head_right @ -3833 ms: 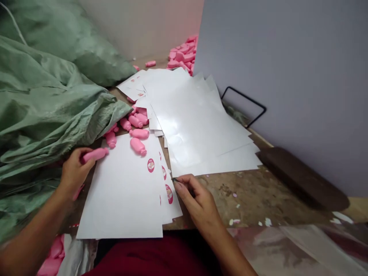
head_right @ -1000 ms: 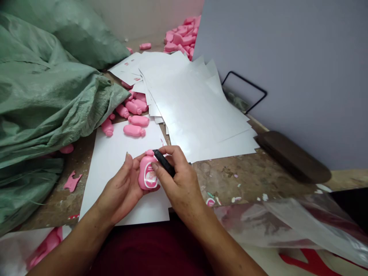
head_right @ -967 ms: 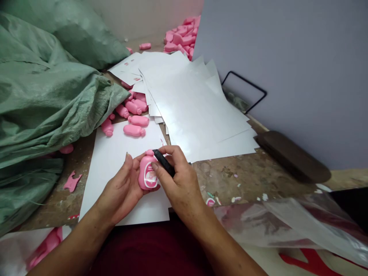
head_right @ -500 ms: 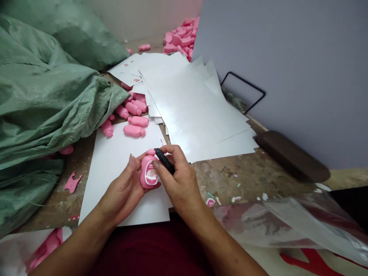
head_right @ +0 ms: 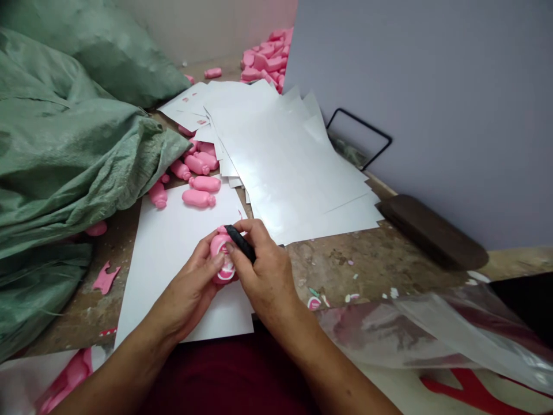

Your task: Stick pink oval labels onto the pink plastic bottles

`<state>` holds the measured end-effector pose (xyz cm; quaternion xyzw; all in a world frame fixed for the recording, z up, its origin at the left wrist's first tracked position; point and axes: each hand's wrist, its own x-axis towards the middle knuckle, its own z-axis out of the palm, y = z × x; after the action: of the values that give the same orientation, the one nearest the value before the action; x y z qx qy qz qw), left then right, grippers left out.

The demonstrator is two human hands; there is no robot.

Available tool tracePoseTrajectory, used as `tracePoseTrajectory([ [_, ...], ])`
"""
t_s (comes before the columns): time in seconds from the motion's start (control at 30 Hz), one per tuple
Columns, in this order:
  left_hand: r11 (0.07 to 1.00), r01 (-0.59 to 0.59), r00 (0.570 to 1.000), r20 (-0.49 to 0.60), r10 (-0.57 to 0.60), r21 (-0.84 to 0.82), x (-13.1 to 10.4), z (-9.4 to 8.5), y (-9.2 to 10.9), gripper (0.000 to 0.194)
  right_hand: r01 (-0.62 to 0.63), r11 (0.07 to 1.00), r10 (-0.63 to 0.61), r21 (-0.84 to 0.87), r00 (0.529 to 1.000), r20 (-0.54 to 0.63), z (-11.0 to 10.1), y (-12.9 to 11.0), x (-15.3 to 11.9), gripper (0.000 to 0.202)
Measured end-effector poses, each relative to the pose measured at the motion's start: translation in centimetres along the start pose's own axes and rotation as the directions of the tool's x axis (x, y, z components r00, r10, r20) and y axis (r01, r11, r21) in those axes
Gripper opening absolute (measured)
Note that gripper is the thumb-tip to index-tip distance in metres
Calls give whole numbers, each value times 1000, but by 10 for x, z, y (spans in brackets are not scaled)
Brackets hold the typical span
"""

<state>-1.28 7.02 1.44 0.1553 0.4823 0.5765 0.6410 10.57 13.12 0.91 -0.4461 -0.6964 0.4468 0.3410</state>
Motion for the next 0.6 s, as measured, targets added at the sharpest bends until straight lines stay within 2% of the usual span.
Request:
tracePoseTrajectory([
  [0.13, 995, -70, 997, -36, 73, 74, 1, -4, -5, 43, 96, 973, -99, -209, 995, -4, -2, 0, 1, 16],
  [0.2, 996, -63, 997, -41, 65, 69, 0, -4, -5, 43, 117, 964, -119, -240, 993, 6, -3, 0, 1, 17],
  [0.4, 999, 38, 999, -16, -38, -23, -3, 1, 0, 44, -28, 995, 23, 96, 999, 48, -6, -2, 0, 11],
  [0.6, 998, -43, 999, -31, 45, 42, -4, -1, -2, 45, -19, 995, 16, 95, 999, 33, -5, -4, -1, 11],
])
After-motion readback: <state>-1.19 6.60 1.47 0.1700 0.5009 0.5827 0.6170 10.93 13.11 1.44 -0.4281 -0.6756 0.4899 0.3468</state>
